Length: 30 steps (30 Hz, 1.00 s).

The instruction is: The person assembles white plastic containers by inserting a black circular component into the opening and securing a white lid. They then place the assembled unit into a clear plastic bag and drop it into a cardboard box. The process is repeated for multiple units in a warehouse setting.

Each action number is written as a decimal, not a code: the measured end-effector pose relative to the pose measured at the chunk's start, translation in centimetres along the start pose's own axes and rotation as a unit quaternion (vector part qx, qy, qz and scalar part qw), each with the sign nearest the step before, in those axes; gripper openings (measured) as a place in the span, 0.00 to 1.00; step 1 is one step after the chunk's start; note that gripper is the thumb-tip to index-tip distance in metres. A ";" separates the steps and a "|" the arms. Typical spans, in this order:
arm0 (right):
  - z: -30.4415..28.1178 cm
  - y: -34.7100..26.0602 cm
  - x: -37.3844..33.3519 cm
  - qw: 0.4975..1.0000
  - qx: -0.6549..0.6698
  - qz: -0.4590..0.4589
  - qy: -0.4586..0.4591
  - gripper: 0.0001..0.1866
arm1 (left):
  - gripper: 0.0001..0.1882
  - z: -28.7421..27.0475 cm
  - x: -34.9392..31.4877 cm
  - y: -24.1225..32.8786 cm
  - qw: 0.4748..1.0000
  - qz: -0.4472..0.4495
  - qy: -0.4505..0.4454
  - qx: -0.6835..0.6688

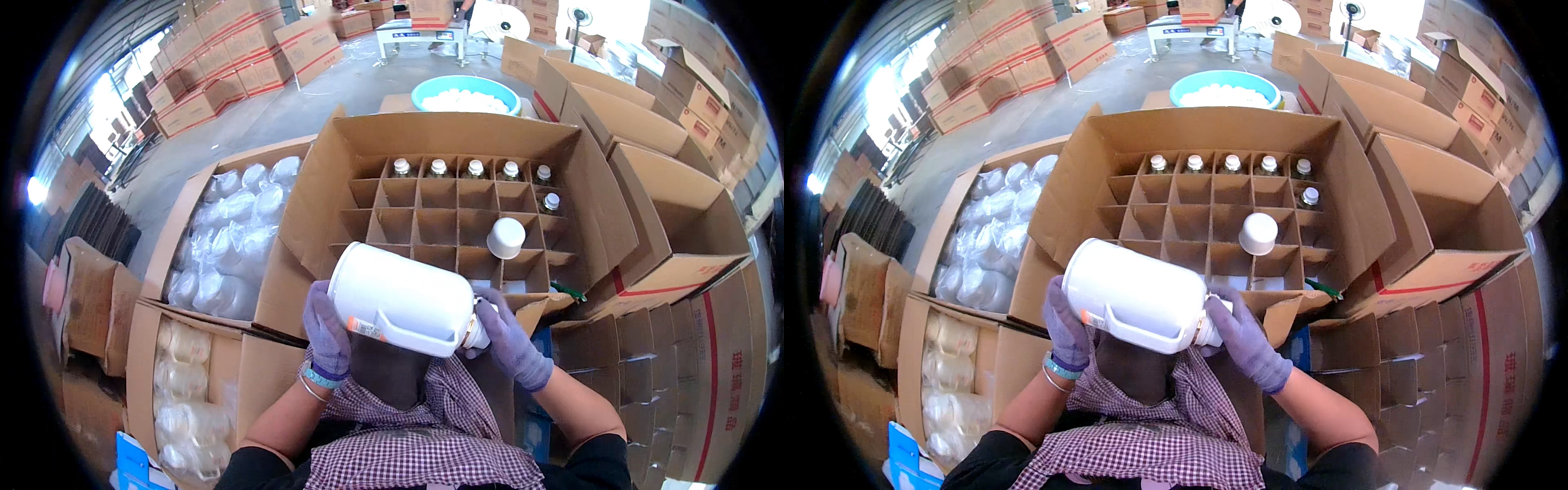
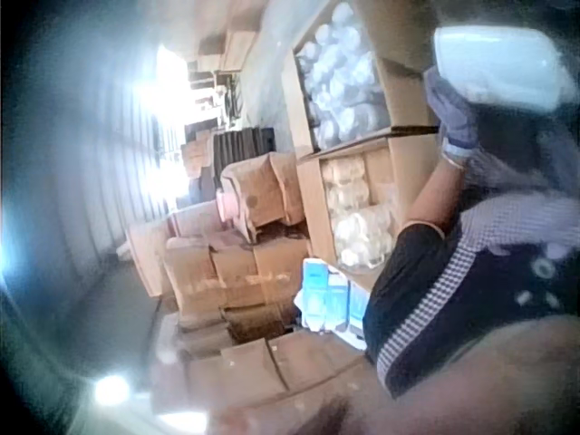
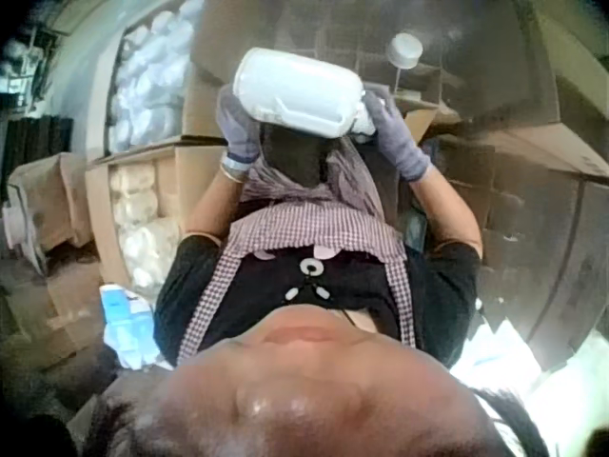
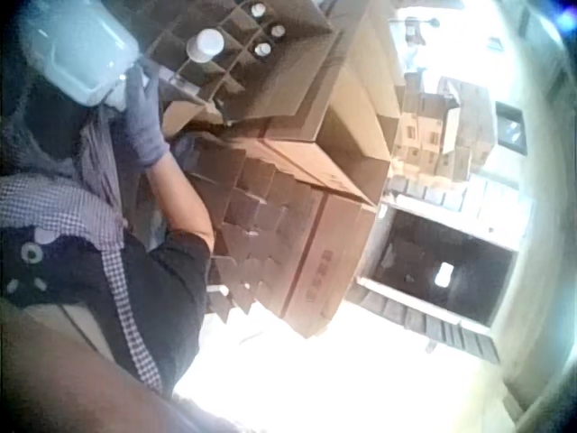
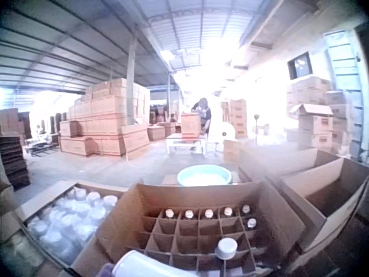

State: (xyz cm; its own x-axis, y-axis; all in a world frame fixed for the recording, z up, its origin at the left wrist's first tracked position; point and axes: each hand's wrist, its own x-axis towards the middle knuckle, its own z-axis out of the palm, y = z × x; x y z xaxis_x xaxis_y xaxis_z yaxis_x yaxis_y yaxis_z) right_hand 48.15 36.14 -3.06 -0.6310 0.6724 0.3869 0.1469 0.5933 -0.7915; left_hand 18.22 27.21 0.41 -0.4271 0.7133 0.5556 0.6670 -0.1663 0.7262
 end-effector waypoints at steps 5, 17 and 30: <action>-4.5 -5.7 0.2 0.919 -0.337 -0.203 -0.015 0.25 | 0.29 1.2 5.3 -1.8 0.904 -0.283 -0.167 -0.274; -7.4 -1.2 -3.9 0.923 -0.055 0.116 0.363 0.38 | 0.21 10.8 10.6 -11.7 0.830 0.282 -0.424 0.227; -5.6 3.0 -1.3 0.897 0.098 0.129 0.411 0.39 | 0.32 33.2 33.9 -25.4 0.767 0.064 -0.460 0.444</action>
State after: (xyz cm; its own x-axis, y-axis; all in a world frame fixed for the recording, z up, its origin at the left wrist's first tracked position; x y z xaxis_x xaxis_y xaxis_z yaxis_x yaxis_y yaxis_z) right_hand 53.67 39.50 -3.33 0.1922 0.9232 0.3327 0.0198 0.3353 -0.9419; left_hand 7.03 78.25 -12.63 0.0148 0.9761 -0.2170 0.9945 -0.0370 -0.0984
